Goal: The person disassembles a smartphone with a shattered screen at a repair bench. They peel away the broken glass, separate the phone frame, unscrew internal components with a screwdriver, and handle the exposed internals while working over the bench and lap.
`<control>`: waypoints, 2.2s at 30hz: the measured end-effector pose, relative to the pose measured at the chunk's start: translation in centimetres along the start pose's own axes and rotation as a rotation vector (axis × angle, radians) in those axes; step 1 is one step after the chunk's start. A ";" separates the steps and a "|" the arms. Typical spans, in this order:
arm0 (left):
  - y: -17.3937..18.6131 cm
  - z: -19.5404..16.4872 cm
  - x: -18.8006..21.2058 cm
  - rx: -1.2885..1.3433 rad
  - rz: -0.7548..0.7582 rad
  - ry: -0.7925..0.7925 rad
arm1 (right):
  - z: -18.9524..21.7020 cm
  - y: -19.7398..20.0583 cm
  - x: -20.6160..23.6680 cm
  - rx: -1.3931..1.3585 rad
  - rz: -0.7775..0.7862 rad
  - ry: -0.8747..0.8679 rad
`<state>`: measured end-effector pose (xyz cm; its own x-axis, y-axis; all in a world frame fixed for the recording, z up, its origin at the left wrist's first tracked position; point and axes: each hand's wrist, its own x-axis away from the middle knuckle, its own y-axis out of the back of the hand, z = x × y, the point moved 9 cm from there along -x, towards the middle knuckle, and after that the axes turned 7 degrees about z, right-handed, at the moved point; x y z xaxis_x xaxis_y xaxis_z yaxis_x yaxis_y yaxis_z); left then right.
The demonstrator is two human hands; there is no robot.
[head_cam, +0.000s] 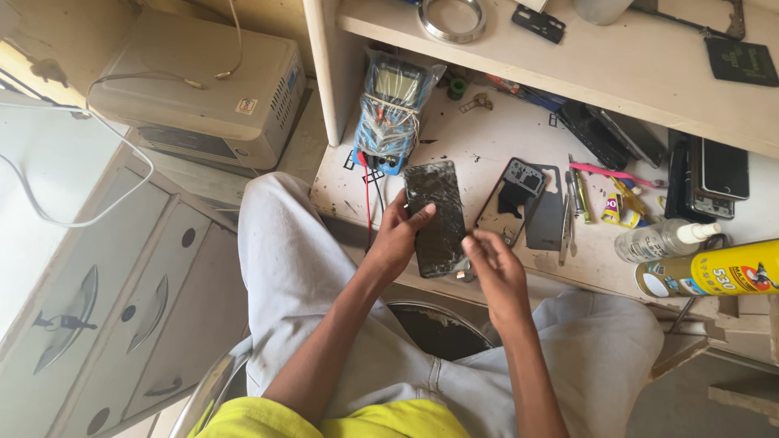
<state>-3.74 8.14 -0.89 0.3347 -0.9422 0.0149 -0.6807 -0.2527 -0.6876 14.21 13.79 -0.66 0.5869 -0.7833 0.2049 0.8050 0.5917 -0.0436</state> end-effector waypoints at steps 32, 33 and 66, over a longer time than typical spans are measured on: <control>0.3 -0.9 1.5 -0.370 -0.286 0.065 | 3.0 -4.9 0.6 -0.045 0.053 0.091; 0.5 -0.8 1.4 -0.340 -0.281 0.083 | 2.5 -4.0 0.2 -0.112 0.049 0.014; -1.8 0.0 0.7 0.637 0.043 0.122 | 12.5 -8.0 8.0 0.721 -0.034 0.676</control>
<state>-2.27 7.97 0.36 0.2139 -0.9763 0.0342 -0.1600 -0.0695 -0.9847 11.42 5.15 13.52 0.6713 -0.6134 -0.4160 0.7083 0.3656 0.6039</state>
